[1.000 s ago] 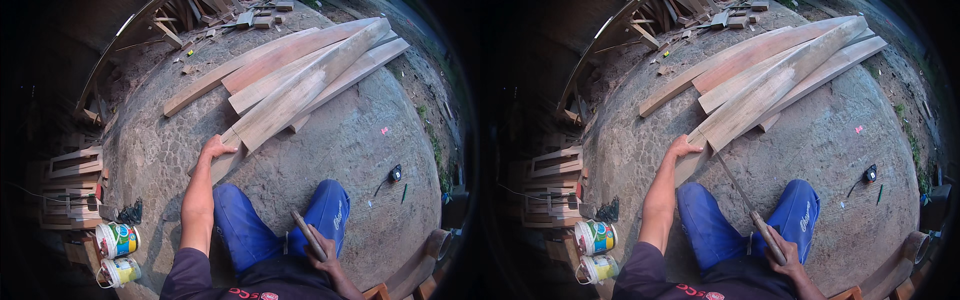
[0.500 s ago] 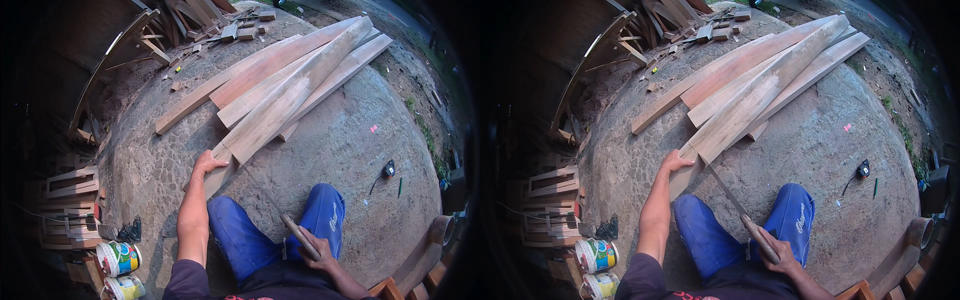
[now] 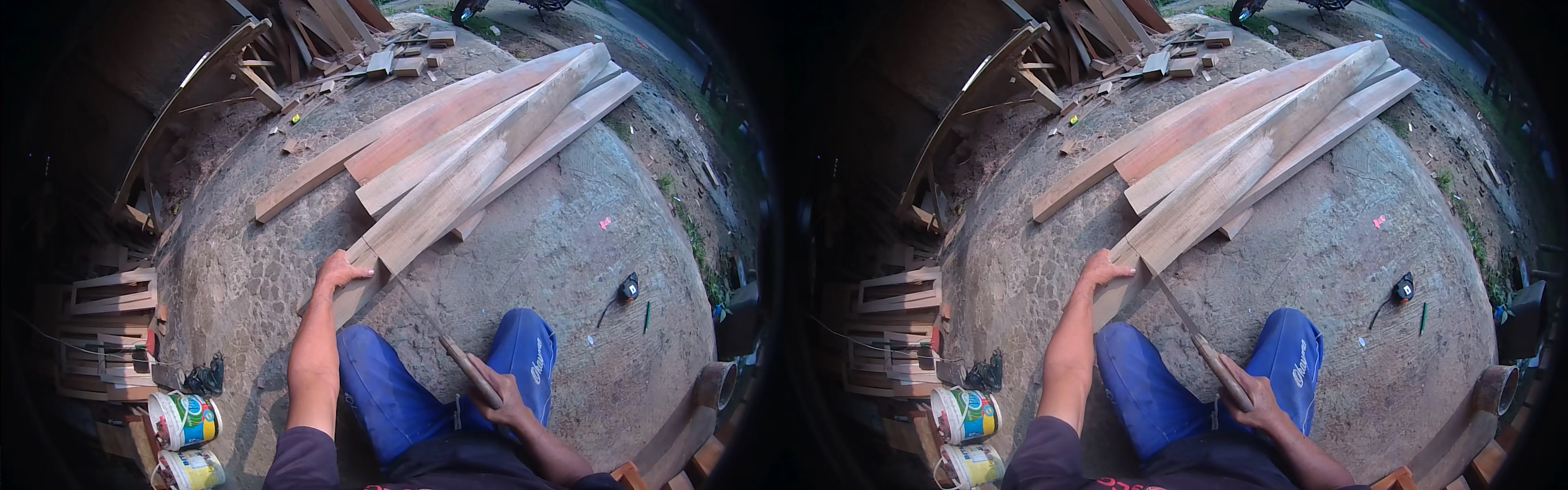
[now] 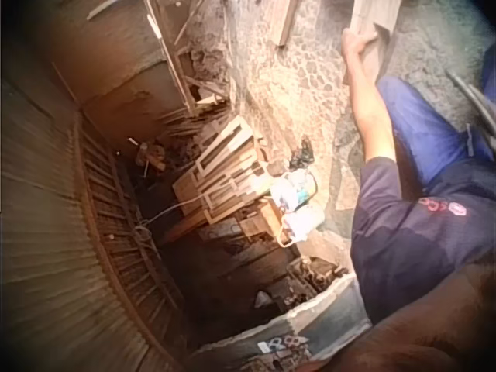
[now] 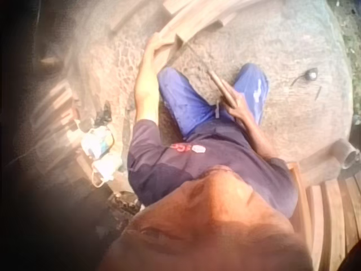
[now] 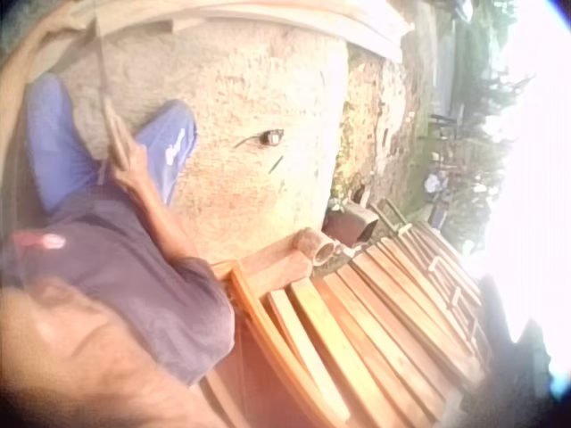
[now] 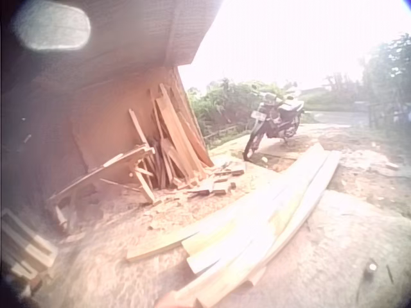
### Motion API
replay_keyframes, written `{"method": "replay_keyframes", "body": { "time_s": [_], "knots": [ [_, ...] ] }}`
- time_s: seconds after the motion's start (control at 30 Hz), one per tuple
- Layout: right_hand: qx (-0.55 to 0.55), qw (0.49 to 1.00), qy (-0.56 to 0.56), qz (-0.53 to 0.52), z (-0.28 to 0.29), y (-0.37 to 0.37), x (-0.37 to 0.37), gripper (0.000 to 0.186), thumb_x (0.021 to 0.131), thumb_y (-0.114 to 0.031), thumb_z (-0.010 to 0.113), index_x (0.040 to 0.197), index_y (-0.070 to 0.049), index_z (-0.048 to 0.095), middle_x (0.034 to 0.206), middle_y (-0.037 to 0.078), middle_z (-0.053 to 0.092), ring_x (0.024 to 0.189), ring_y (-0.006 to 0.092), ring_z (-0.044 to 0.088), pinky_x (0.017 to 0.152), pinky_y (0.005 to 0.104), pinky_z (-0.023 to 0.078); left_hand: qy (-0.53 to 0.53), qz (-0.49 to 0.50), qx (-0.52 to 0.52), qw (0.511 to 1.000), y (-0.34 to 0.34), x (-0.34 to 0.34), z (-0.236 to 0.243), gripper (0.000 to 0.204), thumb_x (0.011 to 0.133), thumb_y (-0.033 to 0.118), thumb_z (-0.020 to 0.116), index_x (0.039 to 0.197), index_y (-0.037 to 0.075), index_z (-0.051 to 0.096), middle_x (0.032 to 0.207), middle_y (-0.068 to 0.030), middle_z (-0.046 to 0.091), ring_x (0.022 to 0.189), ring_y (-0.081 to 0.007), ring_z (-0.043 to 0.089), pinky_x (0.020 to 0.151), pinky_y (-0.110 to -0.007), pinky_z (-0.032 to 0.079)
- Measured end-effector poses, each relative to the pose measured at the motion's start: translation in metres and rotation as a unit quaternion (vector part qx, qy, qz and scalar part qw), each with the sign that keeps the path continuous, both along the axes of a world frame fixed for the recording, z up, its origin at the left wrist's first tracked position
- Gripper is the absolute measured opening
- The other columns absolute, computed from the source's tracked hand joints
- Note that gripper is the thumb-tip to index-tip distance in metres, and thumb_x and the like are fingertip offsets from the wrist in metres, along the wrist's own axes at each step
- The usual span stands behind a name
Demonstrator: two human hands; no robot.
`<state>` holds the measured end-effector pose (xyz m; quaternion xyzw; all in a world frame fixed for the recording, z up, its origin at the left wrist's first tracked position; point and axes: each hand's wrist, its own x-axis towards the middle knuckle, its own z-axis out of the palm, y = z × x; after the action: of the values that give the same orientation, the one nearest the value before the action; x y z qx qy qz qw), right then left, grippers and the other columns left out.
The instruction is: The person sits on the ground and uses a hand saw to cut wooden planks. They measure the wood with a tape measure and mark it with a pencil before sawing through the planks.
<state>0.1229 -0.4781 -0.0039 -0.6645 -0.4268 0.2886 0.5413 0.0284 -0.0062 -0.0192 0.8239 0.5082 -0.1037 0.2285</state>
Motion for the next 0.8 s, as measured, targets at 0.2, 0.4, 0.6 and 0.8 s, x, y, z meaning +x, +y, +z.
{"method": "replay_keyframes", "body": {
  "time_s": [0.2, 0.4, 0.6, 0.8],
  "knots": [
    [0.007, 1.0, -0.011, 0.005, 0.001, 0.046, 0.001, 0.071, 0.082, -0.005, 0.07, 0.15, -0.005, 0.051, 0.107, 0.018, 0.076, 0.091, 0.0367, 0.076, 0.082, 0.0386, 0.061, 0.025, -0.003, 0.058, 0.998, -0.018, -0.003, -0.008, 0.092, 0.058, 0.055, 0.093, 0.126, 0.001, 0.062, 0.126, -0.0222, 0.07, 0.12, -0.0366, 0.066, 0.104, -0.047, 0.049],
    [0.032, 0.998, -0.049, -0.026, -0.052, 0.209, 0.014, 0.069, 0.083, -0.018, 0.073, 0.148, -0.007, 0.053, 0.108, 0.028, 0.07, 0.1, 0.0414, 0.071, 0.089, 0.0468, 0.054, 0.037, 0.034, 0.087, 0.995, -0.036, 0.0, 0.005, 0.083, 0.063, 0.05, 0.09, 0.126, 0.004, 0.063, 0.125, -0.0187, 0.071, 0.121, -0.0363, 0.066, 0.105, -0.047, 0.049],
    [0.023, 1.0, 0.011, -0.017, 0.022, -0.071, -0.012, 0.075, 0.077, -0.004, 0.072, 0.149, -0.004, 0.054, 0.105, 0.016, 0.078, 0.089, 0.0234, 0.079, 0.084, 0.0317, 0.059, -0.01, -0.003, -0.077, 0.997, 0.008, 0.0, 0.005, 0.095, 0.057, 0.057, 0.092, 0.125, -0.002, 0.063, 0.127, -0.0257, 0.069, 0.12, -0.0355, 0.067, 0.103, -0.045, 0.05],
    [0.039, 0.999, 0.007, -0.01, -0.05, 0.177, 0.023, 0.067, 0.084, -0.017, 0.072, 0.148, -0.006, 0.054, 0.116, 0.026, 0.071, 0.103, 0.0391, 0.073, 0.089, 0.0421, 0.055, 0.038, 0.009, 0.125, 0.991, -0.045, -0.004, -0.002, 0.088, 0.061, 0.051, 0.091, 0.129, 0.004, 0.06, 0.127, -0.022, 0.07, 0.123, -0.0398, 0.064, 0.106, -0.049, 0.047]
  ]
}}
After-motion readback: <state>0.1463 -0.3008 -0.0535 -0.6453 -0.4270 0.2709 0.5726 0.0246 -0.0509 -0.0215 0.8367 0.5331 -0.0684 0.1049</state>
